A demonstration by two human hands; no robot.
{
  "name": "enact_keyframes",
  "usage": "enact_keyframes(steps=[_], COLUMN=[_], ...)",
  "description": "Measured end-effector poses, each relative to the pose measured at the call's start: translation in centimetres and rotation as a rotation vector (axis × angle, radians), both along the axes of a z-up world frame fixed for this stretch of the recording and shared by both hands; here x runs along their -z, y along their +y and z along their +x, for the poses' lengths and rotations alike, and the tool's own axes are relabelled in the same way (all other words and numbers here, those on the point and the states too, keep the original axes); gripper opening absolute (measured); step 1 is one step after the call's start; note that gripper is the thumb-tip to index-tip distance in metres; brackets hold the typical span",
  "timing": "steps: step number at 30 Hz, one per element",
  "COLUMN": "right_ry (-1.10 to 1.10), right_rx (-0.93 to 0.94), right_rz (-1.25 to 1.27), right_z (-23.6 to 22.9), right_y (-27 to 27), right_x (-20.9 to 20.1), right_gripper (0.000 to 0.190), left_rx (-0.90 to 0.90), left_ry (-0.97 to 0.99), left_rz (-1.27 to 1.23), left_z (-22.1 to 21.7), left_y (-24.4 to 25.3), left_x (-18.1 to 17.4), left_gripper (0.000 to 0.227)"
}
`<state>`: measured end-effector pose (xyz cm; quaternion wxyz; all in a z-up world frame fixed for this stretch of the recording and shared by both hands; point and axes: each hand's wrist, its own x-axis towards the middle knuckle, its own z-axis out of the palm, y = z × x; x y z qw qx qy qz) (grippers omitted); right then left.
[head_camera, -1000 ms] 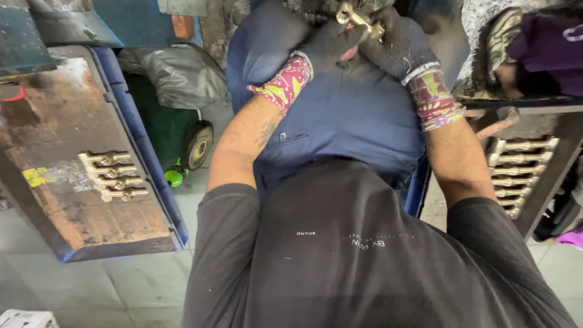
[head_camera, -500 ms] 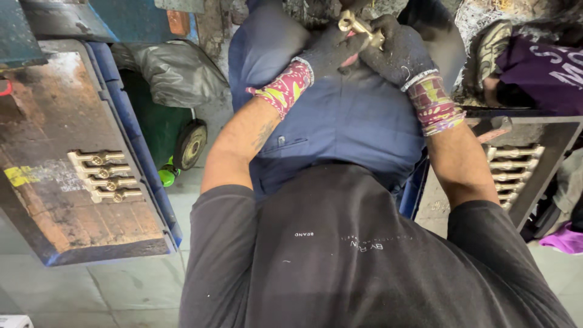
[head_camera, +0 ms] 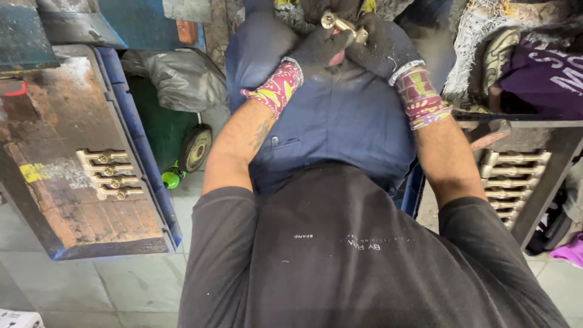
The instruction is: The person sits on the floor and repeatedly rubs a small brass-colored metal part against a grinding wheel to polish its surface. They rotate the part to treat different sides and occasionally place it on a nearby tray.
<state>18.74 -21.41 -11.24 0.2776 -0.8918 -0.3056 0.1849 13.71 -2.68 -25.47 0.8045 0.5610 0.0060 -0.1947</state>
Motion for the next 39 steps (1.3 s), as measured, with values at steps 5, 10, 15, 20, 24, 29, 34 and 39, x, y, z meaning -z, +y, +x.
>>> enact_keyframes(steps=[5, 10, 15, 20, 24, 29, 34, 39], right_ry=[0.047, 0.037, 0.053, 0.071, 0.060, 0.116, 0.104, -0.167], right_rx=[0.045, 0.086, 0.106, 0.051, -0.011, -0.008, -0.002, -0.103], right_rz=[0.020, 0.010, -0.094, -0.102, -0.089, -0.079, 0.017, -0.066], right_z=[-0.9, -1.3, -1.2, -0.4, 0.4, 0.9, 0.7, -2.7], right_y=[-1.6, -1.7, -1.5, -0.5, 0.4, 1.2, 2.4, 2.2], right_x=[-1.9, -3.3, -3.1, -2.4, -2.2, -1.7, -2.7, -9.8], right_gripper=[0.043, 0.044, 0.042, 0.042, 0.043, 0.041, 0.044, 0.055], left_rx=[0.046, 0.091, 0.079, 0.045, -0.013, -0.043, -0.064, -0.100], left_ry=[0.038, -0.109, -0.138, 0.002, 0.000, 0.021, -0.111, -0.122], left_rz=[0.073, 0.135, 0.106, 0.015, -0.072, -0.017, 0.115, 0.173], left_z=[0.1, 0.3, 0.2, -0.1, -0.5, -0.2, 1.0, -2.5], left_y=[-2.0, -2.4, -2.9, -2.6, -1.6, -0.9, 0.9, 1.7], left_x=[-0.4, -1.3, -0.9, -0.8, 0.0, 2.1, 0.4, -7.8], left_gripper=[0.027, 0.028, 0.027, 0.023, 0.023, 0.026, 0.026, 0.026])
